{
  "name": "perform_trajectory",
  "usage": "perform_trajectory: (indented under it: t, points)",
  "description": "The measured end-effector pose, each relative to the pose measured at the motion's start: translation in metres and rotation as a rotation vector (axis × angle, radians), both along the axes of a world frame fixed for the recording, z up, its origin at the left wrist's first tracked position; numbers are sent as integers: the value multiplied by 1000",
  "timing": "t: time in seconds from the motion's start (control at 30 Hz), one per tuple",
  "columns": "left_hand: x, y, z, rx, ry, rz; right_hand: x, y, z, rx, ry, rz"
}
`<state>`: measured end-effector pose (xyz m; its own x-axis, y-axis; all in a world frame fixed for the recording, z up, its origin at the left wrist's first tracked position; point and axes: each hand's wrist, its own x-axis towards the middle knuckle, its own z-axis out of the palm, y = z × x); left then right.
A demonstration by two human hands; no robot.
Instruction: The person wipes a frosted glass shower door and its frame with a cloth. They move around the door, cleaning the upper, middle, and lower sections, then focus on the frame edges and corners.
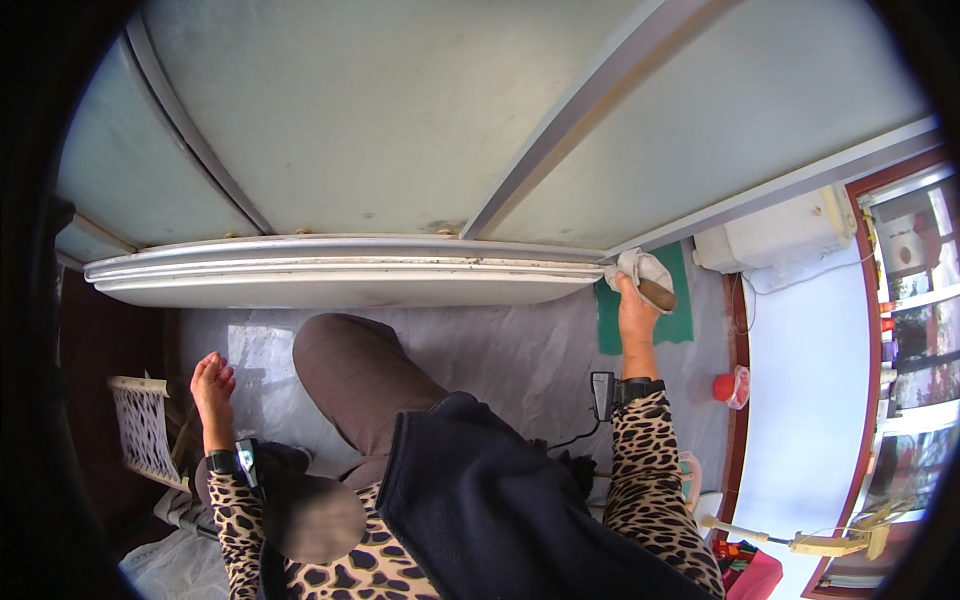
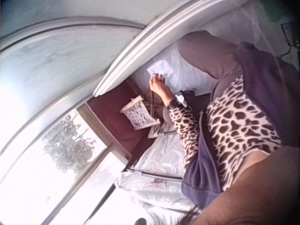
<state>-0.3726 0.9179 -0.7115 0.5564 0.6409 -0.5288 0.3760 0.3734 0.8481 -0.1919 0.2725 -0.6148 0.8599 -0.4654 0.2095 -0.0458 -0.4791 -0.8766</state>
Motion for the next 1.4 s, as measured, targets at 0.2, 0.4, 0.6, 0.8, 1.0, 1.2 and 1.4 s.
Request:
perform_trajectory:
  t: [0.2, 0.4, 0.6, 0.8, 1.0, 1.2, 1.4]
  points:
    - [-4, 2, 6, 12, -12, 12, 14, 55, 1, -711, -265, 321]
    - [2, -1, 8, -3, -48, 0, 1, 94, 18, 434, 25, 234]
    - [-5, 3, 11, -5, -30, 24, -4, -8, 25, 832, 35, 80]
    - [-6, 4, 7, -67, -35, 22, 0, -54, 6, 1212, -77, -102]
    - [-11, 8, -2, -69, -3, 24, 16, -65, -18, 1344, -74, 59]
    - [-24, 9, -3, -6, 65, 22, 22, -81, -35, 1350, -36, 92]
    - [-31, 10, -3, 0, 123, 8, 32, -83, -41, 1150, -44, 109]
